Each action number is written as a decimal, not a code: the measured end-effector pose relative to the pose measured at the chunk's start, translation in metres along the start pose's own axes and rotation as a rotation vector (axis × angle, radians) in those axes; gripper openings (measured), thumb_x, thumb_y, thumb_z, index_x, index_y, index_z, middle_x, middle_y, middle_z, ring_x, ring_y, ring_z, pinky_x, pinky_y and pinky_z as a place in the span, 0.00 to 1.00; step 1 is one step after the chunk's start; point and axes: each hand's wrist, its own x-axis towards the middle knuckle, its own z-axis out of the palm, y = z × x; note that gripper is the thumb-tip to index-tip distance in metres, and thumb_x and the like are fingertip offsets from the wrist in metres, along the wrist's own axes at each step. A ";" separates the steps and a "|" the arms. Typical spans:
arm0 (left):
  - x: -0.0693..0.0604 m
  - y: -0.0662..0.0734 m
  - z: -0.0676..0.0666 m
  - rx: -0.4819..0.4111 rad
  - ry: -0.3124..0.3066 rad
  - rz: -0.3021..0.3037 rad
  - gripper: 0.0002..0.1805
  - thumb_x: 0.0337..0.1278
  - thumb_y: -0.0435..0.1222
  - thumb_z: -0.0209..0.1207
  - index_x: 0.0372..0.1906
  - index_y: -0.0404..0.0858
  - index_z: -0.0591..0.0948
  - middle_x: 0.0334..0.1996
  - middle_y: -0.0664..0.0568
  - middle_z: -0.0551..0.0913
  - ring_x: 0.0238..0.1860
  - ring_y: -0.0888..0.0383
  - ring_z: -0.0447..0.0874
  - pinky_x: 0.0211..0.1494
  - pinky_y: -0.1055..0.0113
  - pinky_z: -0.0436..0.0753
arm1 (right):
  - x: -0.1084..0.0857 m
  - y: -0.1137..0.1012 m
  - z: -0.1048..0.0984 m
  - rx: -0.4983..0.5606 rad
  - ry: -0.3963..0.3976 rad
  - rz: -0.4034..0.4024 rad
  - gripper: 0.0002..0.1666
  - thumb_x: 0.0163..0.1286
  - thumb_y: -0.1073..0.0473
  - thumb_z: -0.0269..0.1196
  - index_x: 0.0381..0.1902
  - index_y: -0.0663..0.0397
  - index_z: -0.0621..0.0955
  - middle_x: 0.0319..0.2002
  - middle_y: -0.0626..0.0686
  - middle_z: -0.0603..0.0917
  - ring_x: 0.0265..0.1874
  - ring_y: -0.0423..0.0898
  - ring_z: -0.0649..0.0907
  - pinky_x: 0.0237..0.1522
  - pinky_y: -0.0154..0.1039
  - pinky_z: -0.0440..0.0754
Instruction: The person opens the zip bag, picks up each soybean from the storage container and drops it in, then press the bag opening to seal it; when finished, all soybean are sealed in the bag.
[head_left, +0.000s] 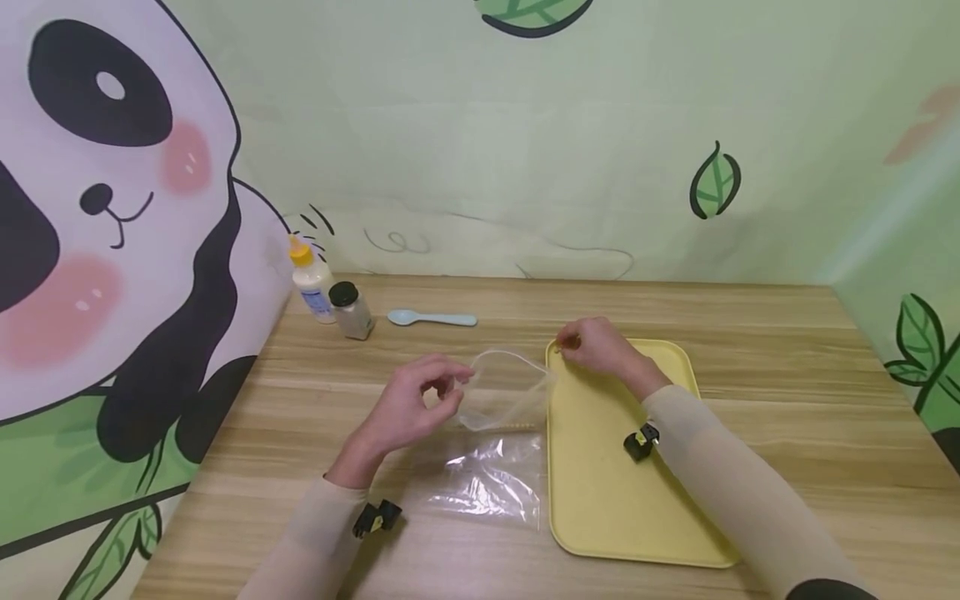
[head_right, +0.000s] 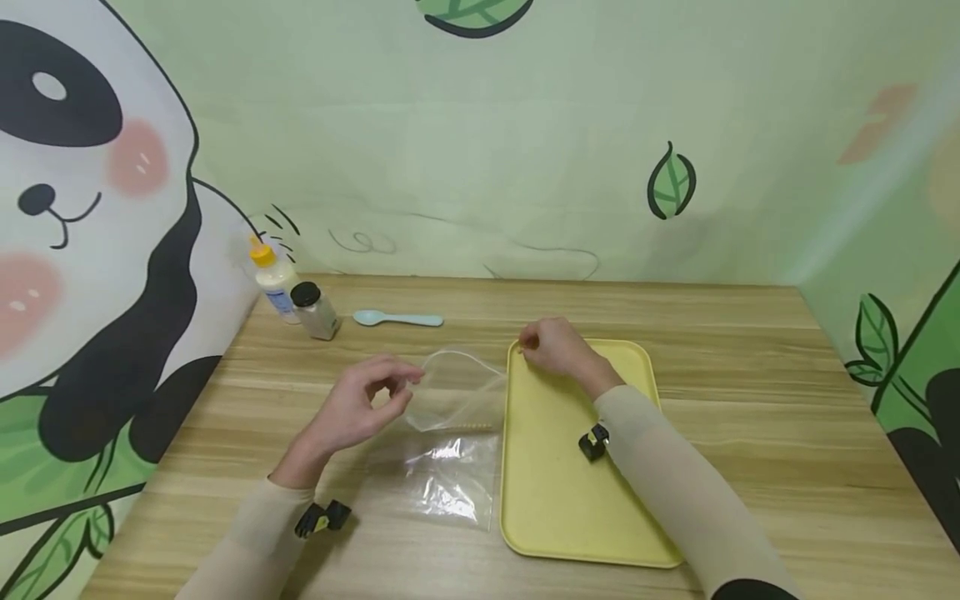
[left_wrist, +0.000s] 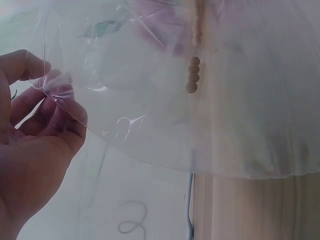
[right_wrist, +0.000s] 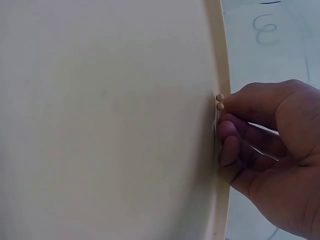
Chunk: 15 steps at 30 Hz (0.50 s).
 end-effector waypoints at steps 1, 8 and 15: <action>0.000 0.000 0.000 -0.001 0.000 0.001 0.15 0.52 0.27 0.62 0.47 0.34 0.83 0.35 0.55 0.82 0.32 0.63 0.75 0.37 0.69 0.82 | 0.000 -0.001 0.000 -0.008 -0.006 -0.001 0.10 0.61 0.64 0.64 0.40 0.60 0.86 0.38 0.56 0.88 0.40 0.52 0.86 0.49 0.46 0.84; 0.000 0.000 0.001 -0.008 -0.001 0.006 0.15 0.51 0.27 0.62 0.47 0.34 0.83 0.34 0.56 0.81 0.32 0.63 0.75 0.36 0.70 0.82 | 0.002 -0.001 0.001 -0.070 -0.041 -0.015 0.10 0.61 0.63 0.65 0.41 0.59 0.87 0.40 0.56 0.89 0.43 0.53 0.86 0.51 0.49 0.83; 0.001 -0.001 0.002 -0.012 -0.006 0.021 0.15 0.51 0.27 0.62 0.47 0.33 0.83 0.33 0.56 0.81 0.31 0.63 0.75 0.36 0.70 0.82 | 0.005 0.004 0.006 -0.083 -0.031 -0.027 0.10 0.61 0.62 0.65 0.41 0.57 0.88 0.40 0.55 0.89 0.44 0.53 0.86 0.53 0.49 0.82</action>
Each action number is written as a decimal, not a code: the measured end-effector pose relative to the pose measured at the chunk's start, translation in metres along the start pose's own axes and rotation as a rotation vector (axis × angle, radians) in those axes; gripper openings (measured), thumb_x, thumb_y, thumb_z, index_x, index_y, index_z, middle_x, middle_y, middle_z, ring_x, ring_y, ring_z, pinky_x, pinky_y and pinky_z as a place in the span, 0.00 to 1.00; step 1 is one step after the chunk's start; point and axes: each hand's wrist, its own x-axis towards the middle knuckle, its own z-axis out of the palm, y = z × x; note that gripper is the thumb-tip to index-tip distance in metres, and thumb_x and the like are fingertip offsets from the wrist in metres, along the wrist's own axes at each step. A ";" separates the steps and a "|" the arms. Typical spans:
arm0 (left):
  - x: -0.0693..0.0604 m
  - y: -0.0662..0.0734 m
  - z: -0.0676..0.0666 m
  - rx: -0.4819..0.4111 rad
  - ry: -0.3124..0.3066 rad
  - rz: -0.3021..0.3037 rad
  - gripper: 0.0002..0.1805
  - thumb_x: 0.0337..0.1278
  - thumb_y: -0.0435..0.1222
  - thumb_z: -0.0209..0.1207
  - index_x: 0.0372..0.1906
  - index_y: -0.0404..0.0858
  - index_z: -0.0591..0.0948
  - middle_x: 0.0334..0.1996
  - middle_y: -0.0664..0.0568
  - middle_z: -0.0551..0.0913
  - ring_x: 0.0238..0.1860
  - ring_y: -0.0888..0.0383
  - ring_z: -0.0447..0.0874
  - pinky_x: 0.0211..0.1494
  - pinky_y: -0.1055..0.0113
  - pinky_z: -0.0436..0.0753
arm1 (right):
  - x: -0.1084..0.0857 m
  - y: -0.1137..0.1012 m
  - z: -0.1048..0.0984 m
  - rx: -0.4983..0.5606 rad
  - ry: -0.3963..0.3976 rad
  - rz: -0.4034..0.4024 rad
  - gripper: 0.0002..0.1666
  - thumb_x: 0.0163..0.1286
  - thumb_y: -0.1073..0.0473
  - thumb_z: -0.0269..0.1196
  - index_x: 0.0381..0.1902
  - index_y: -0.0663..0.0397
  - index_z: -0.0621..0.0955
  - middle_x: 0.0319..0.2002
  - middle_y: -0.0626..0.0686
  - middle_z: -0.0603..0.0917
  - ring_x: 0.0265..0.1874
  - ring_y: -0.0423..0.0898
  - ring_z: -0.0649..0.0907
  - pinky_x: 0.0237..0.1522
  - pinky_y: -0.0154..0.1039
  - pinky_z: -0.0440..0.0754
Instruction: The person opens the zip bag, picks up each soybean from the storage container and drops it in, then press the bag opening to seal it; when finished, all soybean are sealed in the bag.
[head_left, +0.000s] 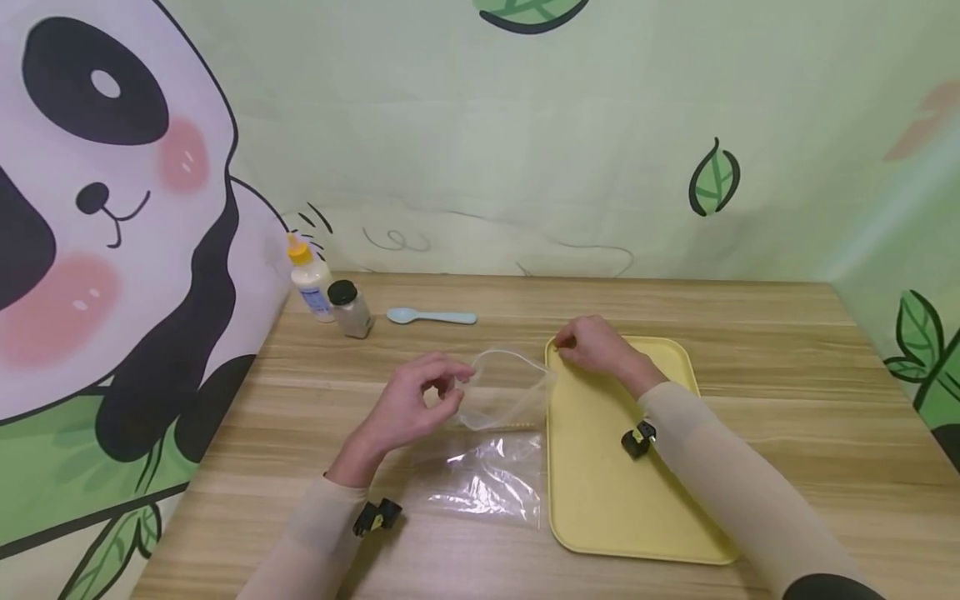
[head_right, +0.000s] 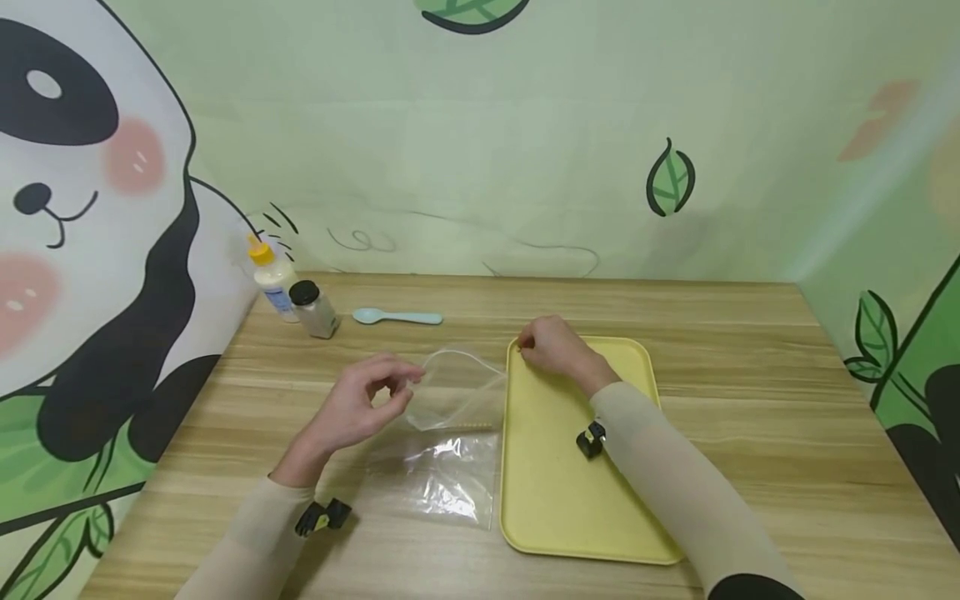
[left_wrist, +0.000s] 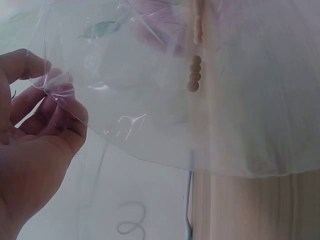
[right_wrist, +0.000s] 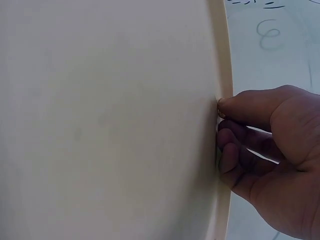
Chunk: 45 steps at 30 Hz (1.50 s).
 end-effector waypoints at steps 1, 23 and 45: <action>0.000 0.000 0.000 0.000 -0.001 0.003 0.15 0.51 0.27 0.62 0.47 0.33 0.83 0.33 0.56 0.81 0.31 0.63 0.75 0.36 0.70 0.82 | 0.000 0.000 0.000 0.001 -0.002 0.002 0.10 0.61 0.62 0.65 0.41 0.57 0.88 0.40 0.55 0.89 0.44 0.53 0.86 0.53 0.49 0.82; 0.002 -0.001 -0.001 0.009 -0.008 0.032 0.14 0.51 0.26 0.62 0.45 0.33 0.84 0.34 0.53 0.82 0.31 0.64 0.75 0.35 0.70 0.82 | 0.002 -0.007 -0.003 -0.075 0.013 -0.016 0.07 0.62 0.66 0.61 0.31 0.58 0.87 0.31 0.54 0.88 0.32 0.49 0.84 0.40 0.44 0.84; 0.001 0.001 0.000 0.008 -0.005 0.038 0.14 0.51 0.26 0.62 0.45 0.34 0.84 0.32 0.54 0.82 0.30 0.64 0.75 0.34 0.71 0.81 | -0.001 -0.010 -0.004 -0.022 0.019 0.026 0.07 0.63 0.65 0.61 0.36 0.59 0.86 0.33 0.55 0.88 0.35 0.50 0.85 0.43 0.45 0.84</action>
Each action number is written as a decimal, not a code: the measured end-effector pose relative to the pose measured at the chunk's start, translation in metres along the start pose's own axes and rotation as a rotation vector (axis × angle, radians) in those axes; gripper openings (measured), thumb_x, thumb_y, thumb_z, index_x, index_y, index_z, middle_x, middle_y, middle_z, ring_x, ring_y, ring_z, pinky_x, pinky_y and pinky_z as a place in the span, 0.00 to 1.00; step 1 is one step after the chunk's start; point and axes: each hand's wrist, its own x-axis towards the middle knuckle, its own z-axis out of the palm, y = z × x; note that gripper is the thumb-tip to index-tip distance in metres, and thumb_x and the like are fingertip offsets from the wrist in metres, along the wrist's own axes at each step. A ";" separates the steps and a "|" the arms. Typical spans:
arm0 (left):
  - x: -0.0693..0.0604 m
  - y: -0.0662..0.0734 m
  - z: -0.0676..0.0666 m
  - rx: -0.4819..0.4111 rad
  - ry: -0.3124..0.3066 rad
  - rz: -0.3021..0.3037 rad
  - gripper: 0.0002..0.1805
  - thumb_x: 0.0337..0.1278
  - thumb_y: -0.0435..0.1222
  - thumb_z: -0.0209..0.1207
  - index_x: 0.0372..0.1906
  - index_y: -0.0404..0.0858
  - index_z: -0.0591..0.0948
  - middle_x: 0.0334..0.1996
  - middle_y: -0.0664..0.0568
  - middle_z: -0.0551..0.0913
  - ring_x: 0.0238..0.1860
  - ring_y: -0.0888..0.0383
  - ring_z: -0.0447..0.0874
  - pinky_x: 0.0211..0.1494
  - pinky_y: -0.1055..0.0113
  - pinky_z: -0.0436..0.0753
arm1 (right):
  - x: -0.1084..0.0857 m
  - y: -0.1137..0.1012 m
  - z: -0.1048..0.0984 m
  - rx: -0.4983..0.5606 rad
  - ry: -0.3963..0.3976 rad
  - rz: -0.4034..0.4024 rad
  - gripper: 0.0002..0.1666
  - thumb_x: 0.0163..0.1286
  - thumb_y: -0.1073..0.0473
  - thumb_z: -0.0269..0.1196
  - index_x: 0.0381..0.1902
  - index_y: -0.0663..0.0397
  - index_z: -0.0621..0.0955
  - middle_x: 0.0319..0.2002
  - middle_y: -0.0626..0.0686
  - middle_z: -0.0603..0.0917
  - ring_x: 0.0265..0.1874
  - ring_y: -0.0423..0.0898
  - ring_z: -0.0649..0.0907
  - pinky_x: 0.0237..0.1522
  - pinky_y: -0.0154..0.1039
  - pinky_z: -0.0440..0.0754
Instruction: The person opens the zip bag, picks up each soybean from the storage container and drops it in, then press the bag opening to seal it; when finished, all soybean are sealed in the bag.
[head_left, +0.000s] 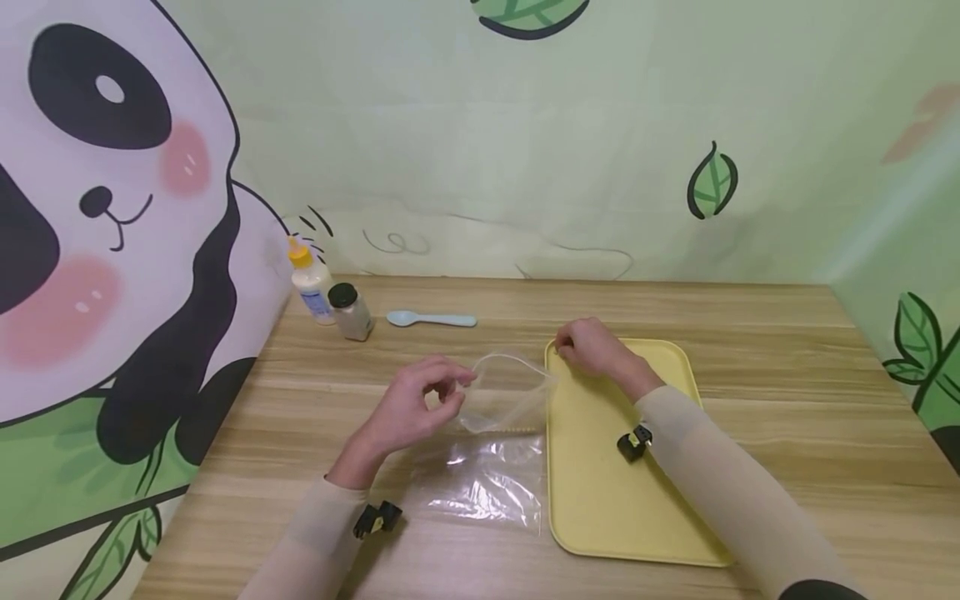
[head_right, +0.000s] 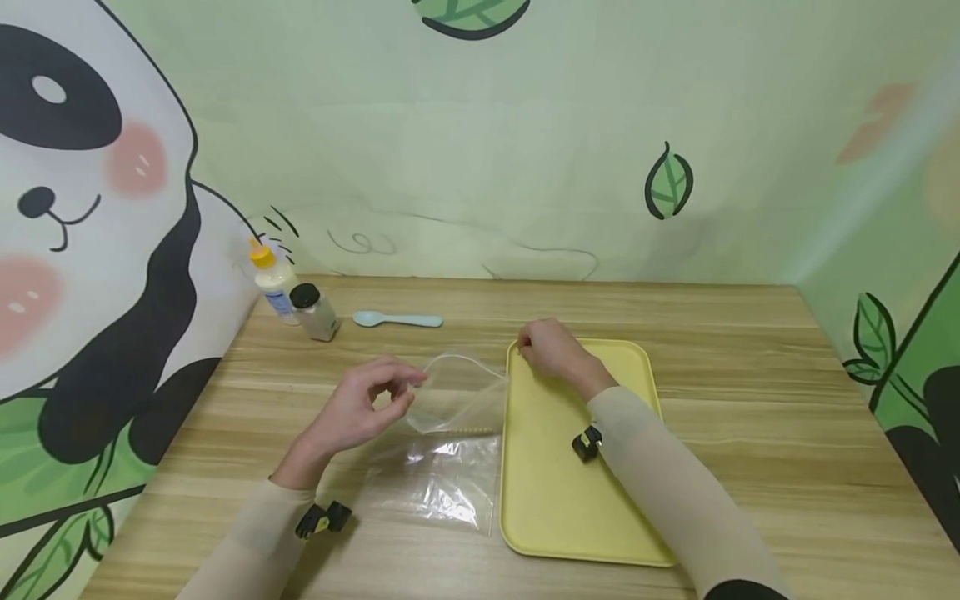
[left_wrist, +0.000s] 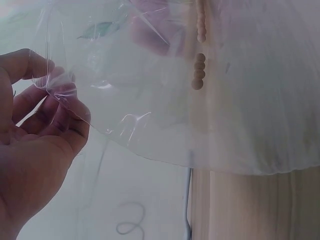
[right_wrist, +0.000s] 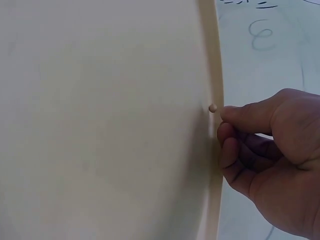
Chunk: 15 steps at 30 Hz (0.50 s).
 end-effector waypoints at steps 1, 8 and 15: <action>0.000 0.000 0.000 -0.001 -0.002 -0.004 0.14 0.51 0.26 0.62 0.45 0.34 0.84 0.32 0.53 0.82 0.30 0.64 0.75 0.34 0.71 0.81 | -0.001 -0.001 -0.001 0.005 0.004 0.001 0.07 0.63 0.65 0.62 0.36 0.59 0.86 0.33 0.55 0.88 0.35 0.50 0.85 0.43 0.45 0.84; -0.001 0.000 0.001 -0.007 -0.008 -0.022 0.14 0.52 0.27 0.62 0.46 0.35 0.84 0.32 0.55 0.82 0.30 0.64 0.75 0.35 0.69 0.82 | -0.003 -0.006 -0.007 0.017 0.023 0.005 0.07 0.65 0.65 0.62 0.37 0.61 0.86 0.36 0.57 0.88 0.39 0.52 0.85 0.47 0.47 0.84; -0.001 0.000 0.000 -0.002 -0.015 -0.047 0.14 0.52 0.27 0.62 0.46 0.35 0.84 0.33 0.56 0.81 0.31 0.64 0.75 0.36 0.69 0.82 | -0.005 -0.010 -0.017 0.059 0.030 0.013 0.08 0.67 0.64 0.61 0.38 0.62 0.85 0.36 0.57 0.87 0.38 0.52 0.85 0.46 0.47 0.84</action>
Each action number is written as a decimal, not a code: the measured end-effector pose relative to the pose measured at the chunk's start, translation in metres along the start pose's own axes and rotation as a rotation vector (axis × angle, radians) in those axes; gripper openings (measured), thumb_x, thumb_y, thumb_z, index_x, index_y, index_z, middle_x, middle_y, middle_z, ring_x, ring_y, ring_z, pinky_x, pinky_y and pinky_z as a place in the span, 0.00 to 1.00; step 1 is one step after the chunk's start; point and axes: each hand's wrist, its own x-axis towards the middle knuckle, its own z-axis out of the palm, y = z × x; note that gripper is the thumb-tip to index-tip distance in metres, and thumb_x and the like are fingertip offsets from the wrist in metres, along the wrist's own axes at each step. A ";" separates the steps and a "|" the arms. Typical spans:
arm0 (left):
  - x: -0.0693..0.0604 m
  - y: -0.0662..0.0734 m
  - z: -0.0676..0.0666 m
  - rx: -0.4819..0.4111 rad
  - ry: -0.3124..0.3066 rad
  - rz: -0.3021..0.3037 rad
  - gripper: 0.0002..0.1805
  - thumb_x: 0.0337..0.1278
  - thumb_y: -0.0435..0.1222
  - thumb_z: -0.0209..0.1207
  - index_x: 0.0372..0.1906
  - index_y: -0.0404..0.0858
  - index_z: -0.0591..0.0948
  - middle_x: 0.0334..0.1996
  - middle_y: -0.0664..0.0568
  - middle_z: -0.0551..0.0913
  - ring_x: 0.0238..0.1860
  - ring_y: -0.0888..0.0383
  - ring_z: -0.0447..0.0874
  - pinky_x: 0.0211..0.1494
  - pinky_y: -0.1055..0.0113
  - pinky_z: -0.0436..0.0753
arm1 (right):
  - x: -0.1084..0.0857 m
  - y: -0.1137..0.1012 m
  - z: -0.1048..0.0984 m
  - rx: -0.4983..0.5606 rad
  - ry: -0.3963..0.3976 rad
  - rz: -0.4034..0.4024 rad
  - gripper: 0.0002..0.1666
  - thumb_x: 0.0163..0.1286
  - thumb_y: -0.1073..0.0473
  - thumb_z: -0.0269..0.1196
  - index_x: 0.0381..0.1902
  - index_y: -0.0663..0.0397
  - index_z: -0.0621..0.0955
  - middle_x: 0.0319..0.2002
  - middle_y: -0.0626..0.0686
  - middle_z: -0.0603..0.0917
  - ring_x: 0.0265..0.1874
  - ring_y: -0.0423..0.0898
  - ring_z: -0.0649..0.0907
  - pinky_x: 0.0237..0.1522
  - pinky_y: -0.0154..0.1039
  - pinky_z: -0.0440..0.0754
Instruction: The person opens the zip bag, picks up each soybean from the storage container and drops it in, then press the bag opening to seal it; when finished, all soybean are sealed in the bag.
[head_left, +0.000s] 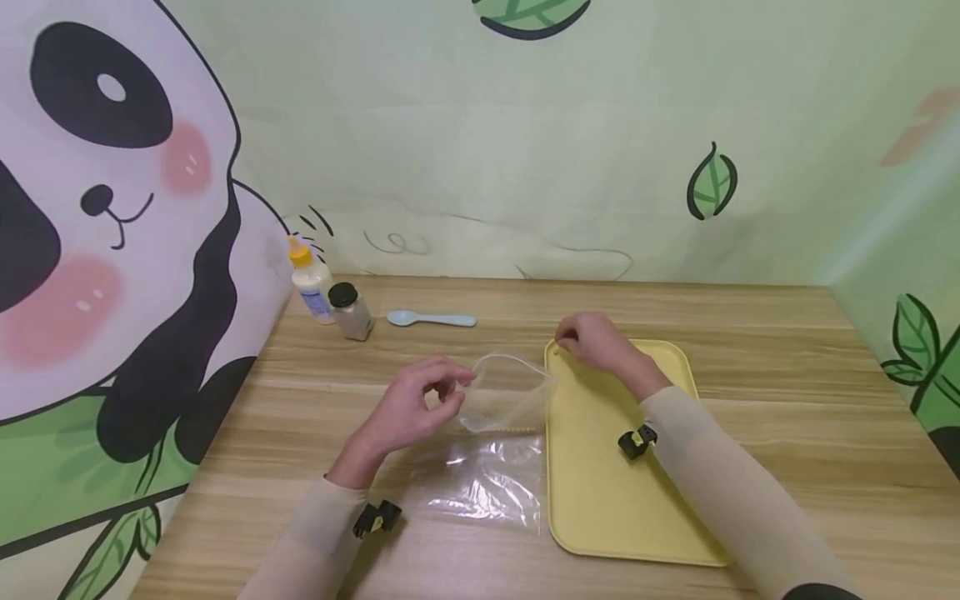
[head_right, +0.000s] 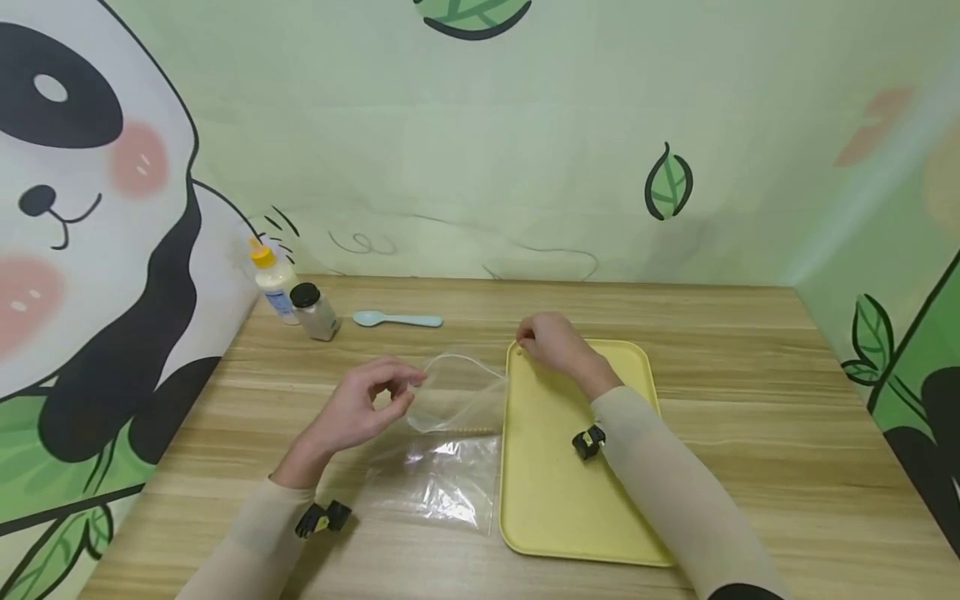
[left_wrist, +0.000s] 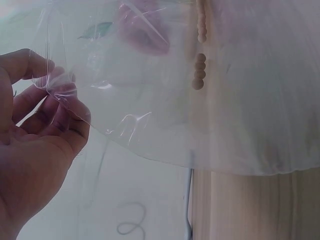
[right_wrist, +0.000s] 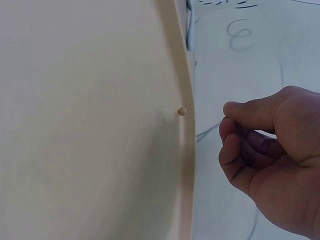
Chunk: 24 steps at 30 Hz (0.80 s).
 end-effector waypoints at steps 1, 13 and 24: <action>0.000 0.000 0.000 0.000 -0.001 -0.001 0.14 0.52 0.27 0.62 0.46 0.34 0.84 0.33 0.56 0.81 0.31 0.64 0.75 0.36 0.69 0.82 | 0.000 -0.001 -0.001 0.007 0.000 -0.002 0.08 0.67 0.64 0.61 0.38 0.62 0.85 0.36 0.57 0.87 0.38 0.52 0.85 0.45 0.47 0.84; 0.000 -0.003 0.001 -0.009 -0.002 0.029 0.14 0.51 0.25 0.61 0.46 0.33 0.84 0.35 0.50 0.83 0.30 0.63 0.75 0.34 0.66 0.83 | -0.011 -0.020 -0.016 0.055 0.029 -0.020 0.10 0.69 0.63 0.60 0.42 0.63 0.85 0.36 0.55 0.86 0.35 0.48 0.83 0.40 0.44 0.83; -0.001 -0.002 0.002 -0.011 -0.002 0.026 0.14 0.52 0.26 0.61 0.46 0.33 0.83 0.34 0.52 0.83 0.31 0.64 0.75 0.34 0.68 0.82 | -0.028 -0.049 -0.031 0.120 0.100 -0.087 0.08 0.68 0.63 0.61 0.41 0.60 0.85 0.36 0.55 0.86 0.33 0.46 0.82 0.37 0.40 0.83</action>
